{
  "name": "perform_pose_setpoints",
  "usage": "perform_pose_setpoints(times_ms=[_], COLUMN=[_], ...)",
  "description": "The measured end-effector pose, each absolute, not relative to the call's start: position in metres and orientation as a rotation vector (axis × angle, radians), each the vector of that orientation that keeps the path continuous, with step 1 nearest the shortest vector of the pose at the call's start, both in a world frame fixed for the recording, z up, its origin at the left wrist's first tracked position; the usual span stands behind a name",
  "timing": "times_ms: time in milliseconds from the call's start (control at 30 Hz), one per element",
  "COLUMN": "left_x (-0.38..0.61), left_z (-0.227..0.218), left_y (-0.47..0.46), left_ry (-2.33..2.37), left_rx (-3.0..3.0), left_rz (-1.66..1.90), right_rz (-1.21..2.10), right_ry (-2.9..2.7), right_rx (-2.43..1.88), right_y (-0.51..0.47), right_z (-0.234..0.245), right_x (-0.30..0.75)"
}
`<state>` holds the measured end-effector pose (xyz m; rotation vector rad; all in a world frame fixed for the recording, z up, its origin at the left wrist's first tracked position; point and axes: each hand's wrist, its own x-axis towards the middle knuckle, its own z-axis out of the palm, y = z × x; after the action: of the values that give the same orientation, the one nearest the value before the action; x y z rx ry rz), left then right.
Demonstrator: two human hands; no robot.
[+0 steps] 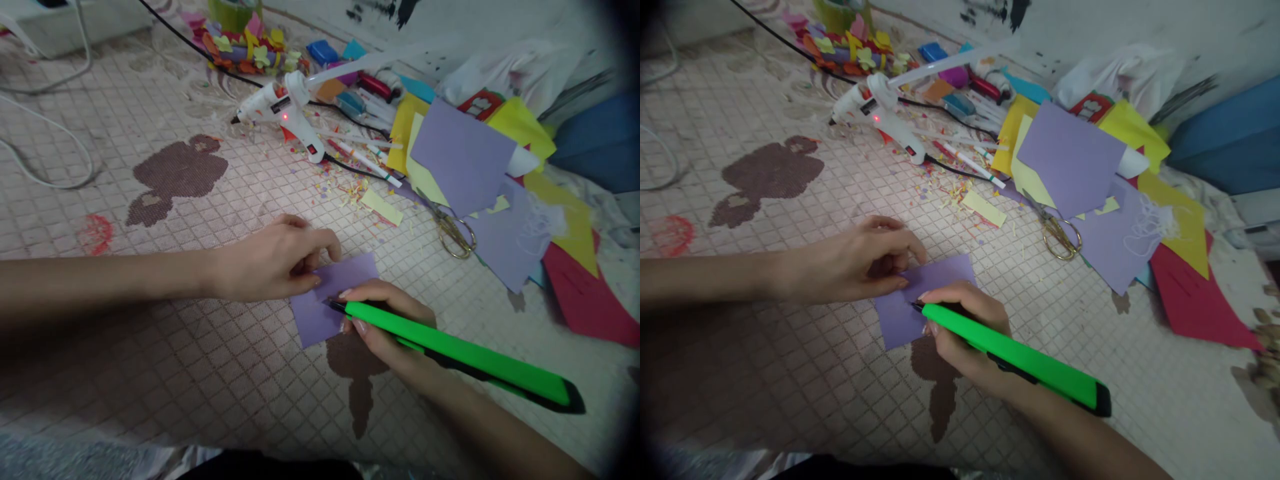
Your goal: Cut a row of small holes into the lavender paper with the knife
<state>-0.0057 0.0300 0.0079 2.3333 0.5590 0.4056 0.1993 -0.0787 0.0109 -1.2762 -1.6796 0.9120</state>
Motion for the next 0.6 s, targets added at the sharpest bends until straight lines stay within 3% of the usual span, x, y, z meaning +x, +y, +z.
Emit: perform_pose_setpoints(times_ms=[600], left_x=[-0.0070], left_z=[0.0054], left_y=[0.0325], left_ry=[0.579], left_rx=[2.371], left_rz=[0.302], right_rz=[0.872], right_ry=[-1.777], right_rx=[-1.215], right_y=[-0.0808], right_z=[0.0091], right_x=[0.1978])
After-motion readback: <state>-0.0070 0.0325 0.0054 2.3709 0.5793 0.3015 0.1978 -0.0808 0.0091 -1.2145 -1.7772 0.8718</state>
